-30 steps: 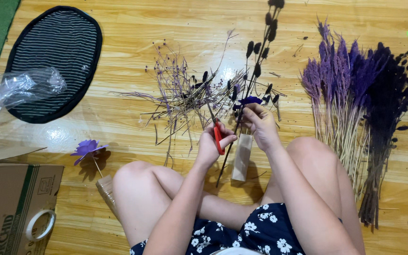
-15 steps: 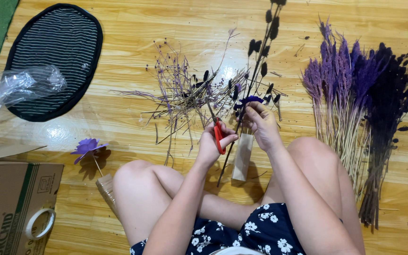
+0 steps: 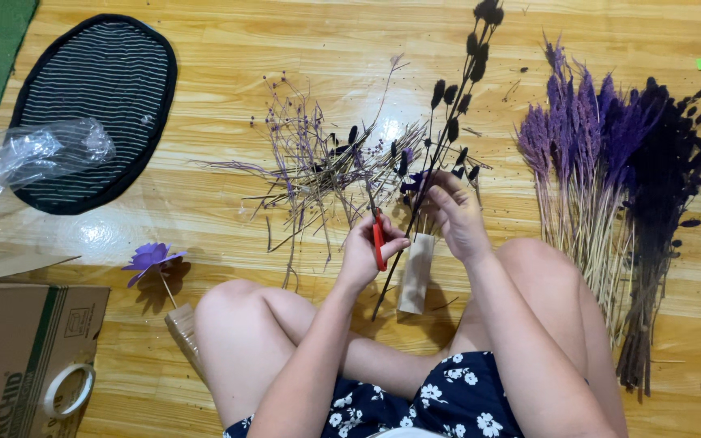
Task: The person assembles a floral arrangement by hand, trimming dried floral stems with shears and inserting them into a block of floral foam.
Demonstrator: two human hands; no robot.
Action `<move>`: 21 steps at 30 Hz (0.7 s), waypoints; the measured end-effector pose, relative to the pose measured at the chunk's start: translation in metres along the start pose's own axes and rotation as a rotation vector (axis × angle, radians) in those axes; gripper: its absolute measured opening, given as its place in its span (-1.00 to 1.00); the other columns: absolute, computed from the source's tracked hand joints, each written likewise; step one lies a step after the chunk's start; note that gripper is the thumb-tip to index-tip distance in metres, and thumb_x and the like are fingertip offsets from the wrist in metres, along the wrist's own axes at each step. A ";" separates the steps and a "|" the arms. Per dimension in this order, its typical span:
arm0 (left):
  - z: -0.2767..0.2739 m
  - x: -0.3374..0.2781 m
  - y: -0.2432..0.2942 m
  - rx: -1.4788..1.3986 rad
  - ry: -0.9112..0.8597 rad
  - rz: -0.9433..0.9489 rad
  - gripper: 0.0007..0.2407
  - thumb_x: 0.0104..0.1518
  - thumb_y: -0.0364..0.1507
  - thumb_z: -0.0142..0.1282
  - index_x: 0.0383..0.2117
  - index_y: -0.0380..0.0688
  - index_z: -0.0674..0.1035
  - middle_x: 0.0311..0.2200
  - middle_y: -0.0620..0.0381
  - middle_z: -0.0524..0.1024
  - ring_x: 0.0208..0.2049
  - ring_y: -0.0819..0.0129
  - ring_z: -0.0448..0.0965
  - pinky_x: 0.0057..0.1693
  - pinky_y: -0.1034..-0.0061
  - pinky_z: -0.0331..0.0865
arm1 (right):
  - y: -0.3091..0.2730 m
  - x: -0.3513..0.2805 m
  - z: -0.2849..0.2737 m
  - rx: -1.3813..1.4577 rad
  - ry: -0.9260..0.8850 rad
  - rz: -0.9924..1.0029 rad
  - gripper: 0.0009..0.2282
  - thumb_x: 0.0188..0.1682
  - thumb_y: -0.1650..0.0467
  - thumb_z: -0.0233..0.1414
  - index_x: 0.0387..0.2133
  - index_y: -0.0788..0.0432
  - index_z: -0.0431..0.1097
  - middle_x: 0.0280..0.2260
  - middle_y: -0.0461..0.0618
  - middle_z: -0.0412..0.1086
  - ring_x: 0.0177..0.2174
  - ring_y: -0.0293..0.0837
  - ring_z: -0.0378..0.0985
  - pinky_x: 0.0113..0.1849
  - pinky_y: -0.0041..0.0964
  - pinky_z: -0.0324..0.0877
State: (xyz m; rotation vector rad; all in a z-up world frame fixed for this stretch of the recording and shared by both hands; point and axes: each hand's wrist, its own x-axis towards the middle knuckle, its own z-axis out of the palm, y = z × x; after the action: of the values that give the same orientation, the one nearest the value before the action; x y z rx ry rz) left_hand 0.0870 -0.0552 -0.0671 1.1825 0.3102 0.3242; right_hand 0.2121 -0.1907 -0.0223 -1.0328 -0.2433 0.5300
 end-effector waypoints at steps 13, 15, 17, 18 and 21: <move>-0.026 0.003 0.046 0.370 0.040 0.091 -0.72 -0.08 -0.60 0.47 -0.34 -0.20 0.53 -0.41 -0.09 0.67 -0.30 0.19 0.69 -0.04 0.32 0.54 | -0.101 0.014 0.002 -0.116 0.113 -0.303 -0.66 0.20 0.20 -0.04 0.18 0.01 0.27 0.08 -0.11 0.40 0.01 -0.18 0.49 0.00 -0.29 0.52; -0.031 0.003 0.051 0.433 0.074 0.120 -0.73 -0.08 -0.58 0.49 -0.33 -0.17 0.56 -0.42 -0.06 0.67 -0.32 0.20 0.70 -0.05 0.33 0.53 | -0.123 0.024 0.013 -0.167 0.131 -0.338 -0.62 0.21 0.15 -0.05 0.20 0.03 0.24 0.11 -0.07 0.36 0.05 -0.12 0.44 0.05 -0.22 0.48; -0.029 0.002 0.061 0.436 0.130 0.026 -0.79 0.04 -0.58 0.36 -0.31 -0.14 0.52 -0.39 0.13 0.61 -0.31 0.41 0.61 -0.03 0.52 0.54 | -0.151 0.036 0.043 -0.185 0.150 -0.297 -0.55 0.08 0.17 0.04 0.19 0.10 0.30 0.06 -0.08 0.40 -0.05 -0.22 0.49 -0.06 -0.46 0.46; -0.029 0.002 0.056 0.437 0.133 0.033 -0.79 0.04 -0.58 0.36 -0.31 -0.14 0.52 -0.39 0.13 0.61 -0.31 0.41 0.61 -0.03 0.52 0.54 | -0.155 0.043 0.050 -0.183 0.144 -0.300 -0.55 0.08 0.17 0.04 0.19 0.10 0.30 0.06 -0.08 0.40 -0.05 -0.22 0.49 -0.06 -0.46 0.46; -0.031 0.004 0.047 0.385 0.188 0.087 -0.76 -0.03 -0.61 0.40 -0.38 -0.11 0.51 -0.45 0.15 0.60 -0.38 0.47 0.56 -0.13 0.59 0.46 | -0.168 0.069 0.078 -0.242 0.000 -0.332 -0.51 0.07 0.09 0.02 0.17 0.09 0.31 0.07 -0.10 0.40 -0.03 -0.21 0.49 -0.05 -0.43 0.45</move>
State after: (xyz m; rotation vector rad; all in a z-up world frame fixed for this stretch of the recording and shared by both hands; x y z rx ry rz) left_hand 0.0741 -0.0116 -0.0345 1.5502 0.5018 0.4676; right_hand 0.2876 -0.1639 0.1584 -1.1975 -0.4780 0.2018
